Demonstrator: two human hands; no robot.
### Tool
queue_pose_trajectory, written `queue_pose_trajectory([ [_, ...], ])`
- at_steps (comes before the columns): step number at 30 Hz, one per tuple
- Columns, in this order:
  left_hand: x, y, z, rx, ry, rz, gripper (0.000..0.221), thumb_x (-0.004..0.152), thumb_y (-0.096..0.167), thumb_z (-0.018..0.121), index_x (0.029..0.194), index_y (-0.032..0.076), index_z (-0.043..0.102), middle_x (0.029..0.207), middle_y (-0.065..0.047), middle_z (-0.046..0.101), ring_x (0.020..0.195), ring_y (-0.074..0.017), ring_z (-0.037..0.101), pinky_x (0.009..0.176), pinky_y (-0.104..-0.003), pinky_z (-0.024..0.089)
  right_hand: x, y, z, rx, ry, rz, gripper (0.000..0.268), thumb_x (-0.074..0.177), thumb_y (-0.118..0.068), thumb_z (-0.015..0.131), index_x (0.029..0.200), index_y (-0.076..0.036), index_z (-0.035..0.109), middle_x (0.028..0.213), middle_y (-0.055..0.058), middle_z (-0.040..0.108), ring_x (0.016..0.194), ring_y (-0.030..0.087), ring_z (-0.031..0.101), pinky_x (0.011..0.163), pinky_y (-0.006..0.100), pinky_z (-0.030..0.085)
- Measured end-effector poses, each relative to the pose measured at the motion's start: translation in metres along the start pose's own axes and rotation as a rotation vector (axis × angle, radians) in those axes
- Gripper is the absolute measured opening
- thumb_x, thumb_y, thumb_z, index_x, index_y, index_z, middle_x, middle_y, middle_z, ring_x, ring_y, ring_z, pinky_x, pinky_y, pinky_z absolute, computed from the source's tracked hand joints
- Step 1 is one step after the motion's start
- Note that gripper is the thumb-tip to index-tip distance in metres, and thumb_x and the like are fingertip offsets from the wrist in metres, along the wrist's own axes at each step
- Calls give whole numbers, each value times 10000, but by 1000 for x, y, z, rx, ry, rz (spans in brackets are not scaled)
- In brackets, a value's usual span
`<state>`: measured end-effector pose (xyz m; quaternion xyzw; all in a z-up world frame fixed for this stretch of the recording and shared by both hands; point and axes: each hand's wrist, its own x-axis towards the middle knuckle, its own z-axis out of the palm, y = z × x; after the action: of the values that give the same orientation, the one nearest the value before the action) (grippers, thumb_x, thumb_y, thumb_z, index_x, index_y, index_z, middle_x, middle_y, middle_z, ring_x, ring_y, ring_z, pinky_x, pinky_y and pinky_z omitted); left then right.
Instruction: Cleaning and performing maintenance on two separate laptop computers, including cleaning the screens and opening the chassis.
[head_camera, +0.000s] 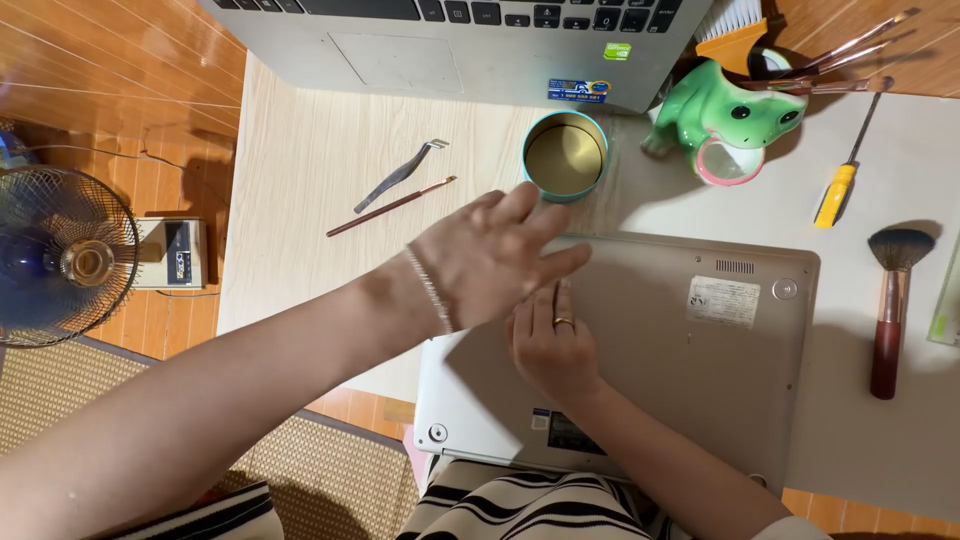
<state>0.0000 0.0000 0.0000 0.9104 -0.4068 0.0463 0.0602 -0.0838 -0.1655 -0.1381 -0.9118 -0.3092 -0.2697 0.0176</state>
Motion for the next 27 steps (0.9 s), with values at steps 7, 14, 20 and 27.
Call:
queue_pose_trajectory([
  [7,-39,-3,-31,-60,72,-89,553,866,70,610,1417,109,626,1151,-113,597,1054,-273,602,914,-337,559,4,7,-2,-75,61,2,216,927,-204,638,892,-10,726,1158,175,740,1000,251,762,627,288,563],
  [14,-54,2,-25,-225,240,-344,547,899,-47,621,1431,78,614,1138,-114,585,1012,-271,598,885,-358,545,5,8,-7,60,6,33,167,890,-194,659,809,-49,676,1135,197,743,973,265,767,605,304,563],
  [20,-41,-10,43,-218,441,-423,387,941,-34,647,1319,45,650,1192,-133,578,1047,-282,633,868,-355,576,7,9,-10,108,4,51,176,890,-186,660,855,-18,699,1134,208,740,972,280,765,625,316,574],
  [27,-49,-6,58,-432,583,-656,253,994,-10,673,1240,41,702,1167,-132,609,991,-236,656,830,-349,555,7,8,-8,167,-16,85,169,882,-176,659,823,-19,682,1122,214,737,975,300,760,650,336,589],
])
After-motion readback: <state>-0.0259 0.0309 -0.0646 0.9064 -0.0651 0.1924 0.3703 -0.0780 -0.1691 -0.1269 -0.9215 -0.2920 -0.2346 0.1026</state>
